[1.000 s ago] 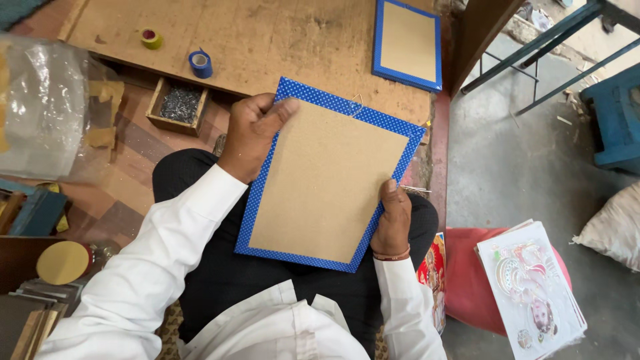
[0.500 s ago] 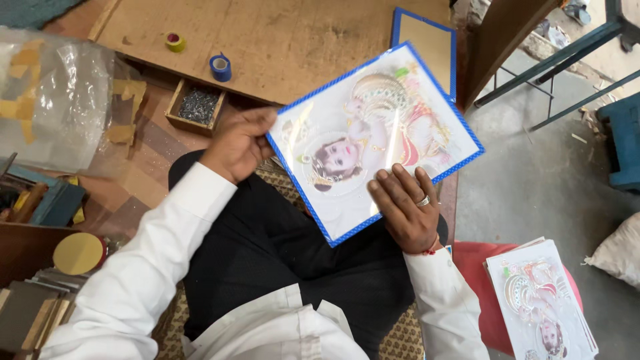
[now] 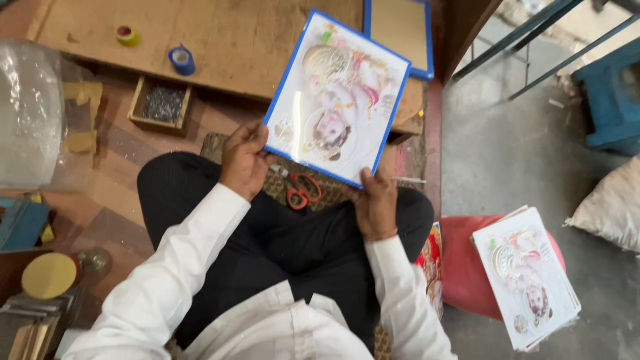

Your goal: The person sits on the floor and assembles picture frames by applying blue patterned tape to the edges of printed images and cardboard backings. They use scissors to cut tape and clear plastic sheets, then attach the printed image to the backing and secure the edges with tape.

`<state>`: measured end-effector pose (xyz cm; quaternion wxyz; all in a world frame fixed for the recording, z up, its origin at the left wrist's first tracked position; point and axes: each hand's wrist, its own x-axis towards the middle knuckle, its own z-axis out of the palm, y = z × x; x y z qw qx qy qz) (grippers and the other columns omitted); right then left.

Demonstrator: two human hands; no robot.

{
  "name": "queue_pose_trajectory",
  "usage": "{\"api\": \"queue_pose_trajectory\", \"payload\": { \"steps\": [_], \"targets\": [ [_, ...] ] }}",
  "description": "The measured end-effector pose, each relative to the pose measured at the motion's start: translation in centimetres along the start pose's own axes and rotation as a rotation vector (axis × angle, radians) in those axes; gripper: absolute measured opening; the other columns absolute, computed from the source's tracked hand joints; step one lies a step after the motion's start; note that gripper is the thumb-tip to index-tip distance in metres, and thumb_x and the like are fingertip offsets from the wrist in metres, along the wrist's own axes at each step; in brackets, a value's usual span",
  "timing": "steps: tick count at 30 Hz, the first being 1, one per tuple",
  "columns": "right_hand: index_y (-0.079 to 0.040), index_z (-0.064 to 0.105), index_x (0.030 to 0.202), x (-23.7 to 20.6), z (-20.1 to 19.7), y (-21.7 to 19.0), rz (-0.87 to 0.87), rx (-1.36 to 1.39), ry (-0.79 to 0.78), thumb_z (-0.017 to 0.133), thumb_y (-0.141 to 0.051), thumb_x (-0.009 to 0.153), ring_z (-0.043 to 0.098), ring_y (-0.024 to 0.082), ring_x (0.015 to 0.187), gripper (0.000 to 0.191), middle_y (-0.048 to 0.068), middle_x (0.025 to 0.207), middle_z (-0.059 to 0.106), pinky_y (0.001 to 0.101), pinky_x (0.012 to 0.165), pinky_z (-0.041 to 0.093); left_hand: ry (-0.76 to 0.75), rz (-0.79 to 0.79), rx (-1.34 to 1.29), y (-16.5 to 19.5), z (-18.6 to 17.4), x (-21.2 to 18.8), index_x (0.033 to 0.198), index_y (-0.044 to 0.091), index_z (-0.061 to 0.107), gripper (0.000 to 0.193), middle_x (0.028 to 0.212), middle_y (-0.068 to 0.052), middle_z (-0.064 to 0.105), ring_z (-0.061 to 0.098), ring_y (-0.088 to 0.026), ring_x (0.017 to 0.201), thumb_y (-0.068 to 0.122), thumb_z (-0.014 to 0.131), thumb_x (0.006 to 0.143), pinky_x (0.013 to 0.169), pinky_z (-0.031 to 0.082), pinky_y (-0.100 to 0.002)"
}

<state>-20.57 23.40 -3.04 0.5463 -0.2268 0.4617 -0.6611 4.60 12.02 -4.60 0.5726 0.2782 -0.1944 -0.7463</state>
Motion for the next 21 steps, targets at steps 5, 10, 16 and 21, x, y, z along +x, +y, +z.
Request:
{"api": "queue_pose_trajectory", "payload": {
  "steps": [5,10,16,21],
  "targets": [
    [-0.005,0.06,0.135,1.1,0.9,-2.4,-0.105,0.029,-0.113,0.06,-0.009,0.103,0.07,0.016,0.086,0.032,0.006,0.111,0.073,0.0321,0.068,0.058,-0.104,1.002,1.124,1.6,2.9,-2.8,0.141,-0.007,0.042,0.077,0.14,-0.029,0.048,0.047,-0.044,0.131,0.033,0.08,0.088,0.108,0.04,-0.059],
    [-0.002,0.061,0.133,0.5,1.1,-3.7,-0.092,0.042,-0.106,0.06,-0.01,0.105,0.07,0.016,0.084,0.029,0.007,0.107,0.073,0.0311,0.067,0.06,-0.463,1.086,1.608,3.1,4.8,-4.3,0.128,0.007,0.065,0.057,0.131,-0.009,0.066,0.056,-0.032,0.132,0.032,0.086,0.08,0.119,0.023,-0.066],
    [-0.001,0.065,0.129,-0.2,1.7,-4.0,-0.076,-0.029,-0.048,0.063,-0.008,0.1,0.069,0.013,0.081,0.03,0.005,0.103,0.073,0.0283,0.062,0.057,-0.522,1.08,1.608,2.8,5.9,-4.5,0.115,0.009,0.069,0.046,0.118,-0.006,0.067,0.061,-0.026,0.119,0.027,0.088,0.078,0.118,0.028,-0.063],
    [-0.001,0.064,0.128,-0.2,1.9,-3.6,-0.042,0.039,-0.103,0.064,-0.008,0.101,0.066,0.012,0.08,0.029,0.003,0.103,0.072,0.0262,0.06,0.05,-0.48,1.242,1.705,2.6,6.1,-4.7,0.114,0.007,0.072,0.038,0.114,-0.008,0.066,0.063,-0.026,0.117,0.017,0.082,0.079,0.116,0.033,-0.06]
  ]
}}
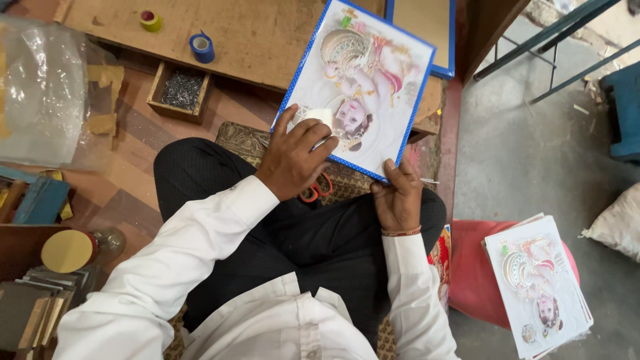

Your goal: The person sits on the floor and assembles picture frames by applying blue patterned tape to the edges of printed images and cardboard backings. They use scissors to cut tape and clear plastic sheets, then attach the printed image to the backing and secure the edges with tape.

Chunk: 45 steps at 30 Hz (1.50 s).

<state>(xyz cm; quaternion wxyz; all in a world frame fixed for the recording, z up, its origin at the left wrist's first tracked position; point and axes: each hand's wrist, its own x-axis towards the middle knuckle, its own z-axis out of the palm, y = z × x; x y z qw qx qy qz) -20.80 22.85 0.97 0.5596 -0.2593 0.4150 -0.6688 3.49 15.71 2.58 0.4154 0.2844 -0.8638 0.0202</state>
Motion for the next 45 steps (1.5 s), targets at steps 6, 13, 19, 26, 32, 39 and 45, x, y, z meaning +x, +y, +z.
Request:
{"api": "queue_pose_trajectory", "payload": {
  "steps": [6,13,19,26,32,39,45],
  "targets": [
    [-0.002,0.065,0.129,-0.3,0.4,1.0,0.06,0.054,0.006,0.062,-0.009,0.101,0.065,0.01,0.082,0.03,0.003,0.104,0.073,0.0248,0.061,0.048,0.123,0.136,0.144,-0.4,0.3,0.0,0.114,0.007,0.07,0.026,0.112,-0.003,0.063,0.064,-0.021,0.115,0.013,0.081,0.092,0.12,0.036,-0.058],
    [-0.003,0.064,0.13,1.1,-0.5,0.7,0.035,-0.072,0.002,0.062,-0.011,0.1,0.067,0.013,0.084,0.031,0.004,0.105,0.073,0.028,0.065,0.055,0.245,-0.217,0.012,-0.9,0.5,-1.9,0.13,-0.005,0.06,0.064,0.123,-0.026,0.066,0.061,-0.042,0.118,0.023,0.074,0.074,0.107,0.039,-0.056],
    [-0.002,0.063,0.13,4.3,-2.9,-0.6,0.085,-0.219,0.042,0.062,-0.011,0.1,0.069,0.013,0.086,0.032,0.004,0.106,0.073,0.029,0.068,0.059,0.148,-1.249,-1.327,-5.8,5.5,-4.0,0.132,-0.004,0.063,0.038,0.109,-0.012,0.073,0.068,-0.019,0.089,0.008,0.066,0.096,0.074,0.058,-0.033],
    [0.002,0.064,0.129,11.5,-8.8,-3.5,0.038,-0.436,0.183,0.061,-0.009,0.099,0.07,0.018,0.085,0.032,0.009,0.107,0.073,0.0306,0.071,0.061,0.105,-1.319,-1.527,-6.5,12.7,0.7,0.129,0.002,0.063,0.035,0.107,-0.007,0.073,0.07,-0.014,0.084,0.006,0.066,0.094,0.071,0.06,-0.028],
    [0.001,0.072,0.123,24.3,-13.4,-8.2,-0.069,-0.583,0.244,0.068,-0.005,0.097,0.06,0.011,0.078,0.027,0.004,0.102,0.071,0.0246,0.064,0.049,0.108,-1.121,-1.225,-8.3,21.9,12.7,0.109,0.0,0.073,0.022,0.084,-0.002,0.065,0.058,-0.013,0.071,0.008,0.075,0.088,0.057,0.048,-0.029],
    [-0.01,0.073,0.122,35.1,-15.0,-11.2,-0.107,-0.654,0.36,0.066,-0.009,0.092,0.059,0.005,0.074,0.031,-0.005,0.096,0.073,0.0233,0.057,0.04,0.111,-0.833,-0.568,-12.7,29.4,22.5,0.102,0.003,0.073,0.028,0.089,-0.014,0.07,0.065,-0.03,0.085,0.015,0.081,0.079,0.078,0.053,-0.04],
    [0.003,0.066,0.13,39.2,-17.7,-8.1,-0.455,-1.009,0.249,0.08,-0.007,0.09,0.07,0.016,0.103,0.044,0.008,0.117,0.075,0.0283,0.089,0.055,0.077,-0.719,-0.232,-12.5,33.5,21.8,0.123,-0.004,0.061,0.062,0.107,-0.027,0.064,0.058,-0.045,0.106,0.014,0.085,0.07,0.086,0.047,-0.052]
  ]
}}
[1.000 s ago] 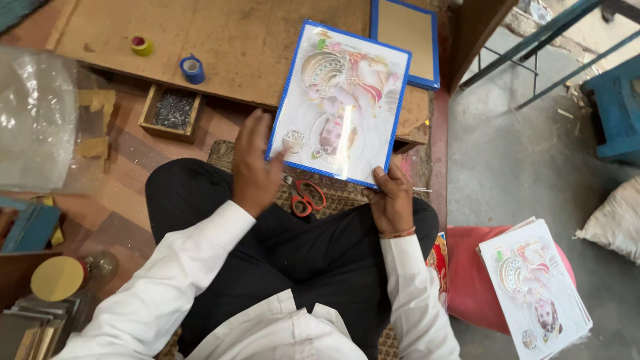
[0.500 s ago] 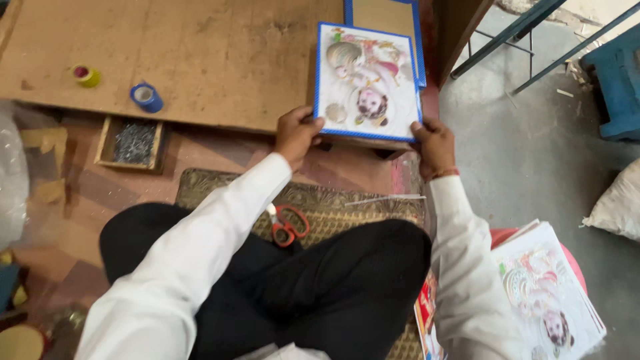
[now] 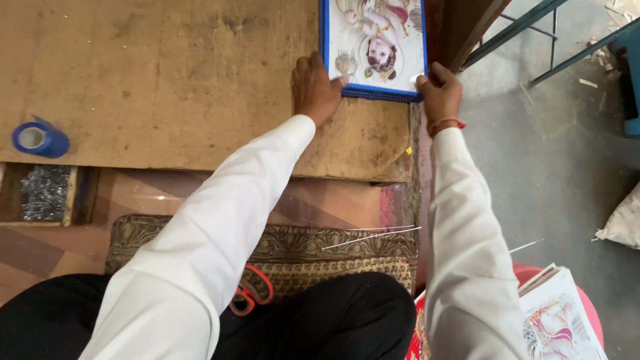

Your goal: The person sits on the floor and assembles picture frames by applying blue patterned tape to the edges of printed images and cardboard backings. They use scissors to cut tape and clear plastic sheets, then attach the printed image to the backing and secure the edges with tape.

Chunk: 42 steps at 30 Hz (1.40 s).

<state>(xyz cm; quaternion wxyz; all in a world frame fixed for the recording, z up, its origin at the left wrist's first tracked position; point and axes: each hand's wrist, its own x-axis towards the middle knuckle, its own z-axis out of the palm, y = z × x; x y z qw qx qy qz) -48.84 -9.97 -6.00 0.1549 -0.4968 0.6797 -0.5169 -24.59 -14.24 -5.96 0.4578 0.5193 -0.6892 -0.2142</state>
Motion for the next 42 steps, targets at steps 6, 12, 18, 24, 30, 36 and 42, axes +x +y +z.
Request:
{"api": "queue_pose_trajectory", "payload": {
  "steps": [6,12,18,24,30,36,42],
  "targets": [
    [0.004,0.067,0.128,-3.6,0.1,2.2,-0.148,-0.267,0.005,0.094,-0.013,0.077,0.071,0.024,0.105,0.061,0.02,0.123,0.071,0.0336,0.088,0.057,-0.112,0.149,0.0,-2.0,0.2,-1.5,0.119,-0.006,0.062,0.042,0.114,-0.025,0.067,0.064,-0.044,0.105,-0.006,0.07,0.078,0.088,0.054,-0.048],
    [-0.006,0.076,0.122,-2.9,0.0,1.2,0.037,-0.407,0.008,0.093,-0.009,0.067,0.074,0.024,0.084,0.057,0.016,0.1,0.078,0.0318,0.082,0.057,-0.155,0.168,0.078,-3.1,1.0,-1.4,0.092,-0.001,0.066,0.01,0.101,-0.022,0.069,0.068,-0.043,0.091,-0.002,0.07,0.083,0.08,0.056,-0.049],
    [-0.005,0.079,0.116,-2.5,-0.7,2.0,-0.144,-0.477,-0.018,0.096,-0.012,0.067,0.075,0.025,0.091,0.052,0.019,0.107,0.077,0.0351,0.088,0.058,-0.164,0.12,0.076,-3.3,0.8,-1.5,0.089,0.001,0.067,0.007,0.097,-0.022,0.07,0.069,-0.042,0.09,-0.002,0.068,0.083,0.079,0.056,-0.049],
    [-0.002,0.074,0.12,-3.2,-0.4,0.2,-0.06,-0.427,-0.044,0.092,-0.009,0.066,0.073,0.028,0.084,0.058,0.017,0.101,0.076,0.0369,0.081,0.056,-0.176,0.064,0.023,-1.5,-1.0,-1.7,0.124,-0.002,0.057,0.044,0.115,-0.027,0.066,0.064,-0.046,0.107,-0.003,0.066,0.081,0.092,0.053,-0.05],
    [0.004,0.071,0.111,-14.2,-2.0,-5.2,0.196,-0.058,-0.007,0.052,0.0,0.093,0.073,0.023,0.075,0.026,0.015,0.082,0.075,0.0342,0.069,0.058,-0.531,-0.171,-0.216,-0.7,-8.6,-14.5,0.155,0.006,0.038,0.07,0.145,-0.019,0.056,0.065,-0.035,0.12,0.016,0.066,0.091,0.103,0.049,-0.043],
    [0.004,0.071,0.125,-36.0,-2.9,-16.5,0.313,0.341,-0.669,0.077,-0.001,0.09,0.069,0.017,0.102,0.036,0.011,0.114,0.077,0.0306,0.089,0.057,-0.73,-0.467,-0.421,-2.3,-19.1,-28.1,0.129,0.002,0.072,0.051,0.118,-0.017,0.08,0.078,-0.025,0.108,0.038,0.072,0.092,0.091,0.061,-0.034],
    [0.002,0.06,0.134,-43.1,-6.7,-21.1,0.551,0.595,-0.352,0.074,-0.009,0.086,0.069,0.013,0.12,0.051,0.007,0.127,0.072,0.0299,0.094,0.057,-0.757,0.122,-0.161,1.9,-25.6,-36.1,0.137,-0.013,0.05,0.087,0.133,-0.035,0.058,0.054,-0.049,0.127,0.038,0.084,0.075,0.102,0.043,-0.053]
  ]
}}
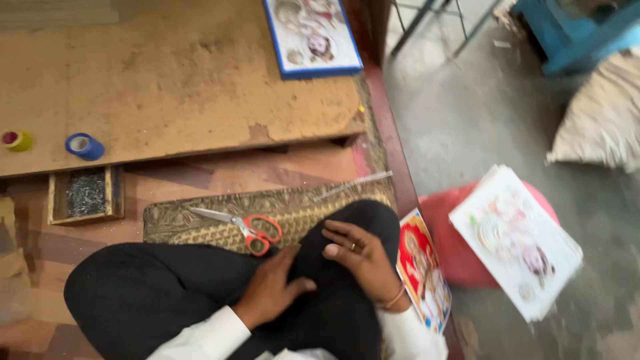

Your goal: The person sits on the floor and assembles picture frames by applying blue patterned tape to the edges of printed images and cardboard backings. They use scissors to cut tape and clear plastic sheets, then attach the printed image to the backing and secure the edges with tape.

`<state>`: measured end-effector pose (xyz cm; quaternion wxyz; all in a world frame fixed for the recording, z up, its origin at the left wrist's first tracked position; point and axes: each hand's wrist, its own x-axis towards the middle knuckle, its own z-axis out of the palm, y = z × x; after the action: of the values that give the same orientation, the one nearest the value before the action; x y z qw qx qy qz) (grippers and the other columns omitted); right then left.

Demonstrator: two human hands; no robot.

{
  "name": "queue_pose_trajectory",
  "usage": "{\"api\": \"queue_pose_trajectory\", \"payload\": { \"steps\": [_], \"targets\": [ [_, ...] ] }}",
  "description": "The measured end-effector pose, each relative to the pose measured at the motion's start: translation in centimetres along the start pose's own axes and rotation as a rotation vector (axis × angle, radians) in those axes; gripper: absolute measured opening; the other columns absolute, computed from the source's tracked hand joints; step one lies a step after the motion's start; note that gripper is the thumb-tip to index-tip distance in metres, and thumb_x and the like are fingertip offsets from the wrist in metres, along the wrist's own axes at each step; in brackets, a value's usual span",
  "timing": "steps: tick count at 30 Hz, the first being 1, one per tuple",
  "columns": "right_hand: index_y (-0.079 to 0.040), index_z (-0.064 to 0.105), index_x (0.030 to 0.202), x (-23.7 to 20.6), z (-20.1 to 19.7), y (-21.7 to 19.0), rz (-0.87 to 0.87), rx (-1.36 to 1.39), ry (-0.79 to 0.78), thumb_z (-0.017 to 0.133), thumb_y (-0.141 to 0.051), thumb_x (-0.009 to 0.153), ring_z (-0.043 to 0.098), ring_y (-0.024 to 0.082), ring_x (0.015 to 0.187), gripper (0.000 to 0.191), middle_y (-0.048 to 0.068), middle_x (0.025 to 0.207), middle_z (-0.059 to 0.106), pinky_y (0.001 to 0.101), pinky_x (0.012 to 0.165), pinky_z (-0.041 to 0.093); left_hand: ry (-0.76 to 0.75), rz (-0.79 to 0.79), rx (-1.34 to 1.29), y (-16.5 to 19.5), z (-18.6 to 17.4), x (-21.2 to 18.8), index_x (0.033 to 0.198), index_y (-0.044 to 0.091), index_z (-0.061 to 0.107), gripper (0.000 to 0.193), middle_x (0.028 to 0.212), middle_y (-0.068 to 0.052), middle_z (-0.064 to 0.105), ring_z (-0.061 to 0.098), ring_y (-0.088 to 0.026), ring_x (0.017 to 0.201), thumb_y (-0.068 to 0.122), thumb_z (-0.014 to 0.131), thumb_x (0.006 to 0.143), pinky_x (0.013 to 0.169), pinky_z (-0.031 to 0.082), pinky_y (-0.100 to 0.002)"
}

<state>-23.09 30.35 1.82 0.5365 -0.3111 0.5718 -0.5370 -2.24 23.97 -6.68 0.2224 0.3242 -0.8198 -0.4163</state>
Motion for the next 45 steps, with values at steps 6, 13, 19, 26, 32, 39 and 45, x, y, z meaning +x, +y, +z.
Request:
{"api": "queue_pose_trajectory", "payload": {
  "steps": [6,13,19,26,32,39,45],
  "targets": [
    [0.002,0.076,0.108,-3.4,-7.7,2.3,-0.294,-0.571,0.668,0.075,-0.017,0.097,0.072,0.03,0.096,0.022,0.017,0.108,0.076,0.0374,0.084,0.057,-0.012,-0.061,0.147,1.9,0.2,-1.9,0.131,-0.004,0.06,0.075,0.13,-0.026,0.065,0.061,-0.044,0.117,0.039,0.085,0.075,0.101,0.047,-0.05],
    [-0.002,0.07,0.121,-4.0,-18.0,5.4,-0.555,-1.517,1.037,0.083,-0.015,0.081,0.06,0.035,0.129,0.044,0.016,0.13,0.068,0.0488,0.112,0.041,0.219,-0.158,-0.091,0.5,-1.5,-4.0,0.132,-0.001,0.064,0.053,0.118,-0.017,0.075,0.075,-0.019,0.08,0.015,0.08,0.085,0.076,0.057,-0.032],
    [-0.004,0.067,0.126,-3.4,-24.3,8.4,-0.293,-1.568,1.079,0.085,-0.015,0.073,0.061,0.033,0.125,0.057,0.015,0.132,0.067,0.0519,0.112,0.035,0.225,-0.298,-0.196,-2.2,-0.8,-3.8,0.132,-0.003,0.065,0.049,0.118,-0.015,0.076,0.074,-0.014,0.083,0.009,0.08,0.086,0.075,0.056,-0.028],
    [-0.009,0.076,0.109,-5.3,-28.3,9.5,-0.309,-1.263,0.947,0.078,-0.011,0.09,0.069,0.029,0.109,0.019,0.009,0.121,0.075,0.0397,0.099,0.052,0.203,-0.332,-0.344,-3.2,-0.2,-4.2,0.131,-0.004,0.064,0.048,0.116,-0.014,0.077,0.073,-0.01,0.09,0.003,0.078,0.085,0.081,0.056,-0.025],
    [-0.01,0.077,0.093,-5.5,-29.8,9.7,-0.449,-1.477,0.943,0.075,-0.009,0.087,0.071,0.026,0.098,0.006,0.008,0.105,0.078,0.0489,0.103,0.043,0.271,-0.288,-0.363,-2.3,-0.4,-3.5,0.126,-0.003,0.067,0.042,0.115,-0.013,0.077,0.073,-0.011,0.085,0.004,0.077,0.086,0.078,0.056,-0.026],
    [-0.011,0.074,0.095,-6.5,-29.2,9.9,-0.553,-1.37,1.129,0.07,-0.007,0.098,0.069,0.026,0.096,0.005,0.006,0.101,0.075,0.0474,0.115,0.039,0.211,-0.184,-0.61,4.7,-0.3,1.8,0.121,0.001,0.07,0.032,0.112,-0.011,0.078,0.075,-0.012,0.094,0.01,0.075,0.091,0.085,0.058,-0.025],
    [-0.01,0.074,0.086,-6.9,-27.6,8.8,-0.643,-1.211,1.203,0.08,-0.009,0.086,0.07,0.026,0.087,0.006,0.006,0.09,0.075,0.0483,0.109,0.038,-0.076,-0.015,-0.639,13.1,5.9,10.8,0.117,-0.001,0.072,0.033,0.102,-0.009,0.079,0.074,-0.012,0.09,0.018,0.078,0.09,0.081,0.059,-0.025]
  ]
}}
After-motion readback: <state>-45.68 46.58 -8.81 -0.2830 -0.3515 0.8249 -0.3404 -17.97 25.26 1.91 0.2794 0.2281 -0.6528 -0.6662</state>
